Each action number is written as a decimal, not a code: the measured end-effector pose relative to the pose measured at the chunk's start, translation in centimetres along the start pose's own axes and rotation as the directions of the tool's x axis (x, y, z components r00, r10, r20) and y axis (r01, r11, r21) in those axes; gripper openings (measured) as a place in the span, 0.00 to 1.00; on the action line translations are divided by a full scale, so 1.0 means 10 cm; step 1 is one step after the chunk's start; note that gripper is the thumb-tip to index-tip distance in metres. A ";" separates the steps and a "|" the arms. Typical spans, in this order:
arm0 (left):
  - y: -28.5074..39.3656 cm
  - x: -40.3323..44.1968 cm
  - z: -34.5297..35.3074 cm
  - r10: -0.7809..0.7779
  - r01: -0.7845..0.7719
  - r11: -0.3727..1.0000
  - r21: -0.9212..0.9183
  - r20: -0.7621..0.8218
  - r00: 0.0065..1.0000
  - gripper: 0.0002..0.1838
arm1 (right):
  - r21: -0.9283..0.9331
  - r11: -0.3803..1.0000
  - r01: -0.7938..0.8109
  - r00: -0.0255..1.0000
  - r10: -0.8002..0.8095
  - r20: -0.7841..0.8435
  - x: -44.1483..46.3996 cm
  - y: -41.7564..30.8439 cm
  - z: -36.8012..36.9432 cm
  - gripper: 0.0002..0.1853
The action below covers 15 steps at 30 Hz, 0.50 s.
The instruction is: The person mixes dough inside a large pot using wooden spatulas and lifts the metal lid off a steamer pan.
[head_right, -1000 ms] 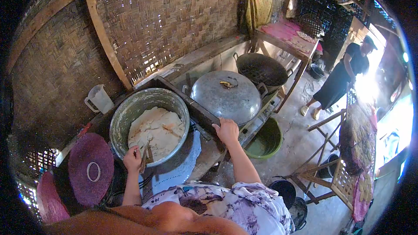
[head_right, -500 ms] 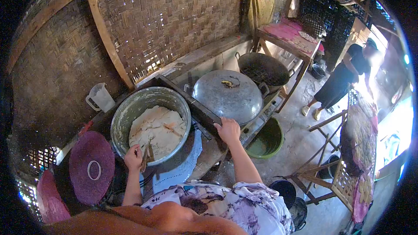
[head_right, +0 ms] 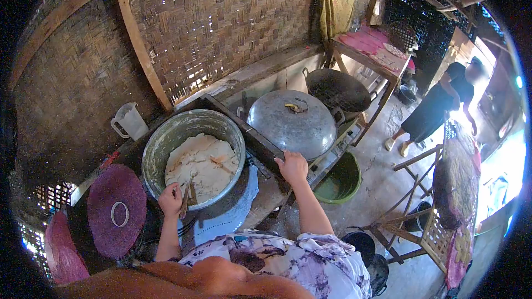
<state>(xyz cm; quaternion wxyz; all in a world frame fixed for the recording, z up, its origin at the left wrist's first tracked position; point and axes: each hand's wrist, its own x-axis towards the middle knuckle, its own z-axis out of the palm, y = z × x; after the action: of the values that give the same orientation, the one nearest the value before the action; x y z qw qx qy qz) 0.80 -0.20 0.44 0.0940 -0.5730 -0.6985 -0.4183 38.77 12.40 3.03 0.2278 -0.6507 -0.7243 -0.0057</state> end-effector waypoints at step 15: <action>-0.03 -0.02 0.03 -0.025 0.025 1.000 -0.006 -0.005 1.000 0.07 | -0.013 1.000 0.000 1.000 0.001 0.007 0.00 -0.01 -0.01 0.24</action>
<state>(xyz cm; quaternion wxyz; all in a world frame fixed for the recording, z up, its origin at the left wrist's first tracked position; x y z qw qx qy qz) 0.73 -0.13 0.03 0.0888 -0.5632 -0.7043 -0.4229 38.74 12.32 3.15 0.2209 -0.6523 -0.7250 -0.0079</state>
